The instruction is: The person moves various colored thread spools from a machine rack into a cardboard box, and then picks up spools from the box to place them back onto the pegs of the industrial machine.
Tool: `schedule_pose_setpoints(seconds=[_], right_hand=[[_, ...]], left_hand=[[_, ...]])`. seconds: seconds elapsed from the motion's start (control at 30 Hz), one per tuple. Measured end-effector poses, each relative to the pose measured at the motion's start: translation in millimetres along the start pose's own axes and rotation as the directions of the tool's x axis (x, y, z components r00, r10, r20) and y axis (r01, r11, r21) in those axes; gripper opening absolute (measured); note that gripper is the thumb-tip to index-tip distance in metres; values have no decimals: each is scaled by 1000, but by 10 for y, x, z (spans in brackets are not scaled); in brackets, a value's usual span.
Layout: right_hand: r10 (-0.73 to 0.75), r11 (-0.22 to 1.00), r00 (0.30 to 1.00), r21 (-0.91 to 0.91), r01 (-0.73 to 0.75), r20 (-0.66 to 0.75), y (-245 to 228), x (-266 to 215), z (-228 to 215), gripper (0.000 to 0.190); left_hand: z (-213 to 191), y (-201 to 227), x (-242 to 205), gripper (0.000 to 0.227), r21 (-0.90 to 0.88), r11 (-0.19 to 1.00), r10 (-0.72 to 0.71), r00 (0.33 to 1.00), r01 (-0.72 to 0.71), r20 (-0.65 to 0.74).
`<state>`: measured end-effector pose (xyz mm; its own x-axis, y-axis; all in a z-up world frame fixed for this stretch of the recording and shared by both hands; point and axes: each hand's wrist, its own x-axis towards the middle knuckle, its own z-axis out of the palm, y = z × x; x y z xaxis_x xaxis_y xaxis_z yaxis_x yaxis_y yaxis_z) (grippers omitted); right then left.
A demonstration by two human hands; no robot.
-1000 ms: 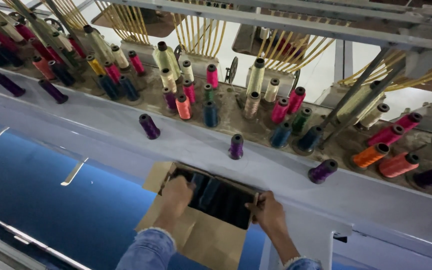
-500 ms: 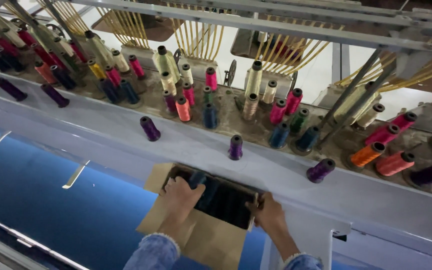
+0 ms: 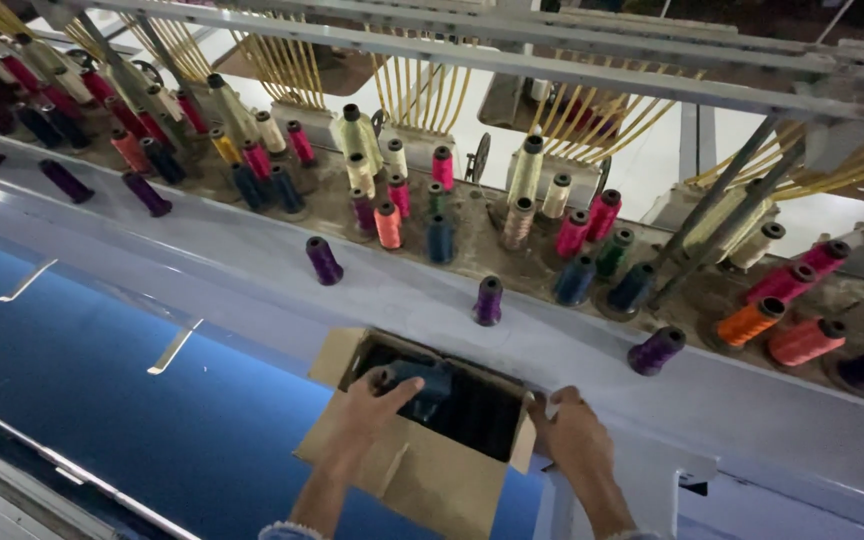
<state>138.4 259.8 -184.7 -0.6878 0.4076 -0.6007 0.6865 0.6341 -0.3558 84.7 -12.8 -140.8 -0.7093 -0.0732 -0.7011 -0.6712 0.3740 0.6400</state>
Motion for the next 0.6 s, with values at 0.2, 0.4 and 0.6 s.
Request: schedule_pose_setpoints(seconds=[0.2, 0.4, 0.6], right_hand=[[-276, 890, 961, 375, 258, -6, -312, -649, -464, 48], [-486, 471, 735, 850, -235, 473, -189, -879, -515, 103], [-586, 588, 785, 772, 242, 201, 616, -856, -675, 50]], left_hand=[[175, 245, -427, 84, -292, 955, 135, 946, -45, 296], [442, 865, -975, 46, 12, 975, 181, 818, -224, 546], [890, 1191, -1122, 75, 371, 792, 245, 809, -485, 534]])
